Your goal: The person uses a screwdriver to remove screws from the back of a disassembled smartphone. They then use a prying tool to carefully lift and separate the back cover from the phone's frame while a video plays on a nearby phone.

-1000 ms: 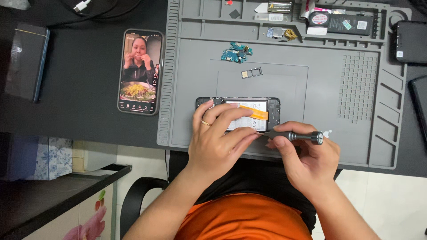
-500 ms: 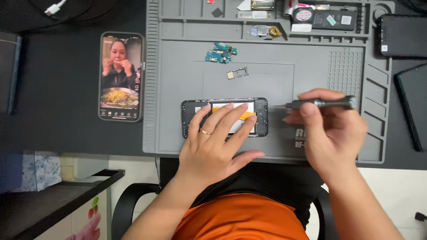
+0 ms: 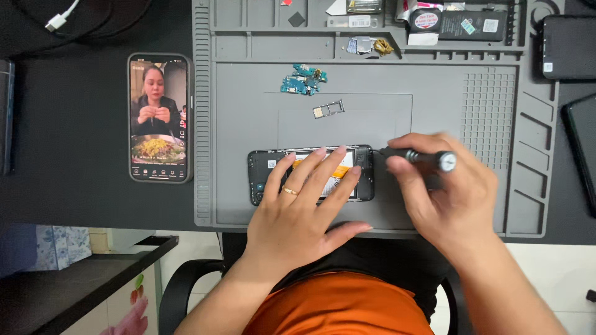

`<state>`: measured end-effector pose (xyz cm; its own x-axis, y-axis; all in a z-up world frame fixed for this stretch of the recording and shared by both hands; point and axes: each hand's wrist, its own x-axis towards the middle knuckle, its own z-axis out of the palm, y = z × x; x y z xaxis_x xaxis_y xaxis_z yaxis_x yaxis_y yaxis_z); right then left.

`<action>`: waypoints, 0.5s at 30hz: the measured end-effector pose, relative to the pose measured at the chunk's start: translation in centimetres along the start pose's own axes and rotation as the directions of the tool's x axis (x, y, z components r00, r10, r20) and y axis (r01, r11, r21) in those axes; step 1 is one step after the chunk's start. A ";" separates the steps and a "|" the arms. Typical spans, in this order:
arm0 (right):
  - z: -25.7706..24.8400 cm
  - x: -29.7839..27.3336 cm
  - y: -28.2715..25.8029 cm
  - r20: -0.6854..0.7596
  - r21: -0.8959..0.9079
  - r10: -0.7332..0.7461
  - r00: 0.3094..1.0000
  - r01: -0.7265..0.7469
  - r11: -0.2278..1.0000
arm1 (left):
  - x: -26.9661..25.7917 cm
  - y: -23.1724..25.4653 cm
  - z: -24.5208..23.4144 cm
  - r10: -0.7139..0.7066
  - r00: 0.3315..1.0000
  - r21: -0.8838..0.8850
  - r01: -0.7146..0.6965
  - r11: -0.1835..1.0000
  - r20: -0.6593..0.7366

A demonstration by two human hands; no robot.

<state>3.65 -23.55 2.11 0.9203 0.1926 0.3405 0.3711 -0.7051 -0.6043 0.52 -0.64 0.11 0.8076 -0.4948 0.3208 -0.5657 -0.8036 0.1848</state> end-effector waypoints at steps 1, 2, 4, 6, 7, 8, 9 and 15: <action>-0.5 0.6 -0.6 0.039 -0.012 -0.033 0.999 0.033 0.999 | 0.0 0.0 -0.1 -0.001 1.000 -0.004 0.001 1.000 -0.001; -1.0 1.3 -1.1 0.076 -0.022 -0.069 0.995 0.071 0.997 | 0.1 0.0 -0.2 -0.001 1.000 -0.006 0.001 1.000 -0.005; -2.3 2.8 -1.6 0.182 0.026 -0.024 0.983 0.020 0.999 | 0.3 0.1 -0.3 0.001 1.000 -0.003 -0.002 1.000 -0.024; -3.3 3.8 -1.8 0.289 0.076 0.000 0.957 -0.023 0.997 | 0.2 0.2 -0.4 -0.003 0.999 0.012 0.003 1.000 -0.045; -3.5 4.0 -1.7 0.328 -0.117 0.020 0.944 0.019 0.993 | 0.0 0.2 -0.3 0.001 0.998 0.001 0.000 1.000 -0.066; -3.5 4.5 -1.6 0.361 -0.301 0.042 0.932 0.074 0.951 | -0.2 0.1 -0.3 -0.001 0.996 -0.005 0.000 1.000 -0.089; -3.8 4.9 -1.8 0.362 -0.287 0.019 0.932 0.092 0.954 | -0.3 0.2 -0.3 -0.011 0.996 0.015 0.012 1.000 -0.094; -2.6 5.7 2.7 0.569 -0.499 -0.274 0.776 0.590 0.635 | -0.8 0.2 -0.4 -0.075 0.987 -0.121 0.057 0.991 -0.145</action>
<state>9.57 -26.11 4.33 0.6827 0.7304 0.0200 0.7166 -0.6747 0.1767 -0.27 -0.30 0.25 0.8151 -0.3802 0.4371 -0.5344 -0.7847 0.3142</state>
